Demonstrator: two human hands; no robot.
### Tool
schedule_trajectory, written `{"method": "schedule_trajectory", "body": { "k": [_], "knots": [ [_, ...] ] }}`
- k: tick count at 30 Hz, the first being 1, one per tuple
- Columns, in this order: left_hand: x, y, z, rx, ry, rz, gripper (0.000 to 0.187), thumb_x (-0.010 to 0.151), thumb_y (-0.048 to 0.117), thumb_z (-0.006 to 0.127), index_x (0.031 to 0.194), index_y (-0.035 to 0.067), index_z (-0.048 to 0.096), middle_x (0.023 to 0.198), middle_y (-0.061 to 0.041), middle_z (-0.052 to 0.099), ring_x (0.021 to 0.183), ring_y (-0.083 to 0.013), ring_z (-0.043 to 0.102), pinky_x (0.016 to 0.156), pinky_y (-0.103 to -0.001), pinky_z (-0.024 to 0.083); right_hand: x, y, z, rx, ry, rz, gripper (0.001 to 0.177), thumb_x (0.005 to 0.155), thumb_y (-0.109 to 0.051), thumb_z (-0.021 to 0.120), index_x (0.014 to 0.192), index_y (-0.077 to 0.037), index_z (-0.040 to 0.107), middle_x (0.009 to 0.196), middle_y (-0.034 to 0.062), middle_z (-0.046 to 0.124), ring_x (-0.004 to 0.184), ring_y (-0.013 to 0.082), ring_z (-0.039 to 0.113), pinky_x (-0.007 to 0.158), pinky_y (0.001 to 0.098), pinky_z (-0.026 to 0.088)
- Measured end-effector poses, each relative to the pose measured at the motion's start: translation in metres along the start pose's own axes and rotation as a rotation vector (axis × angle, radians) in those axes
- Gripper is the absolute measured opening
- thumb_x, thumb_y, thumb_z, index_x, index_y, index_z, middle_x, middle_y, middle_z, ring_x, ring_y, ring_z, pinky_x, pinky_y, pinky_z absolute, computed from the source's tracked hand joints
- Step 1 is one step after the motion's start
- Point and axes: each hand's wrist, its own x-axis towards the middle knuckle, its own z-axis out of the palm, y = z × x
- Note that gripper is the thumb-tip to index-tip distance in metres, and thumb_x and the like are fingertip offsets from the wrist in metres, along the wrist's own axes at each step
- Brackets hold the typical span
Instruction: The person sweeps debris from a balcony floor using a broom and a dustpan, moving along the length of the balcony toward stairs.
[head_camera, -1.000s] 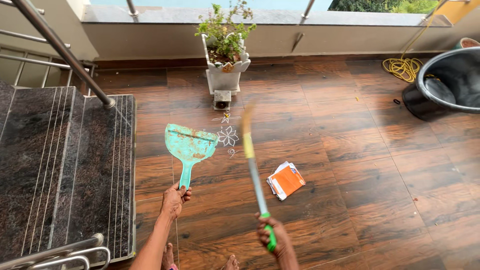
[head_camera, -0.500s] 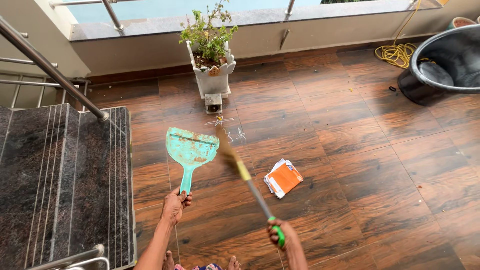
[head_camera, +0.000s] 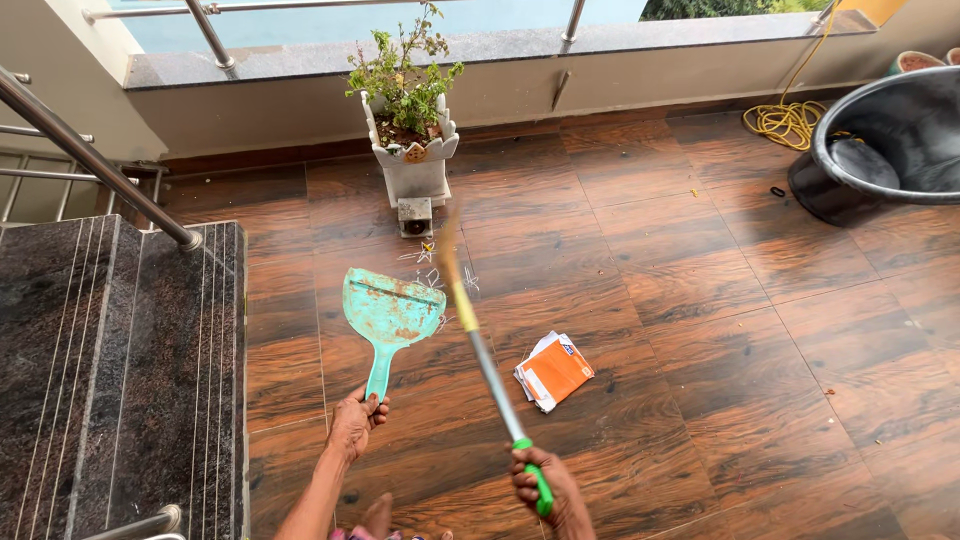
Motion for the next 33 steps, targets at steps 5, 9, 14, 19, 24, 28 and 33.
{"method": "schedule_trajectory", "body": {
  "k": [5,9,14,19,24,28,33],
  "knots": [
    [0.016,0.004,-0.003,0.002,-0.012,-0.046,0.041,0.1,0.005,0.056,0.141,0.0,0.059,0.09,-0.013,0.069,0.068,-0.0179,0.06,0.057,-0.034,0.053,0.024,0.029,0.01,0.188,0.0,0.159,0.027,0.093,-0.007,0.064,0.116,0.006,0.06,0.069,0.0048,0.052,0.042,0.0081,0.043,0.03,0.0234,0.032],
    [0.04,0.016,-0.002,0.073,-0.012,-0.056,0.041,0.101,0.004,0.054,0.142,0.0,0.059,0.089,-0.012,0.068,0.068,-0.0169,0.06,0.056,-0.033,0.053,0.062,0.006,0.018,0.299,0.059,0.125,0.025,0.096,-0.009,0.063,0.116,0.005,0.056,0.072,0.0043,0.051,0.045,0.0081,0.044,0.033,0.0238,0.035],
    [0.072,0.031,0.0,0.035,-0.032,-0.086,0.041,0.099,0.003,0.057,0.14,-0.002,0.059,0.089,-0.013,0.068,0.067,-0.0174,0.06,0.055,-0.033,0.053,0.09,-0.041,0.03,0.192,0.019,-0.021,0.024,0.093,-0.009,0.063,0.115,-0.001,0.059,0.071,0.0025,0.052,0.044,0.0071,0.044,0.033,0.0231,0.033],
    [0.095,0.041,-0.002,0.021,-0.062,-0.086,0.042,0.099,0.003,0.058,0.141,0.001,0.058,0.089,-0.013,0.068,0.067,-0.0172,0.059,0.055,-0.032,0.052,0.092,-0.075,0.05,-0.032,0.048,0.044,0.024,0.091,-0.008,0.064,0.115,-0.006,0.061,0.069,0.001,0.052,0.042,0.0066,0.042,0.033,0.0228,0.031],
    [0.112,0.056,0.002,0.055,-0.059,-0.102,0.044,0.1,0.004,0.055,0.144,0.0,0.056,0.091,-0.012,0.069,0.068,-0.016,0.06,0.056,-0.031,0.053,0.139,-0.153,0.07,-0.254,0.09,0.085,0.01,0.095,-0.009,0.06,0.103,-0.004,0.055,0.071,0.0009,0.054,0.043,0.0057,0.043,0.032,0.0225,0.031],
    [0.124,0.06,0.001,0.059,-0.04,-0.107,0.045,0.1,0.004,0.055,0.146,0.003,0.054,0.09,-0.013,0.067,0.067,-0.0164,0.059,0.055,-0.032,0.053,0.169,-0.176,0.091,-0.315,0.248,0.036,0.009,0.096,-0.014,0.057,0.098,-0.006,0.054,0.07,0.0012,0.055,0.043,0.007,0.044,0.033,0.0229,0.032],
    [0.131,0.054,-0.002,0.008,-0.062,-0.104,0.043,0.1,0.003,0.056,0.143,-0.003,0.058,0.088,-0.013,0.069,0.067,-0.0161,0.06,0.054,-0.032,0.052,0.138,-0.121,0.115,-0.439,0.352,-0.055,0.008,0.095,-0.016,0.051,0.097,-0.009,0.054,0.066,0.0026,0.055,0.042,0.0109,0.044,0.033,0.0277,0.034]
  ]
}}
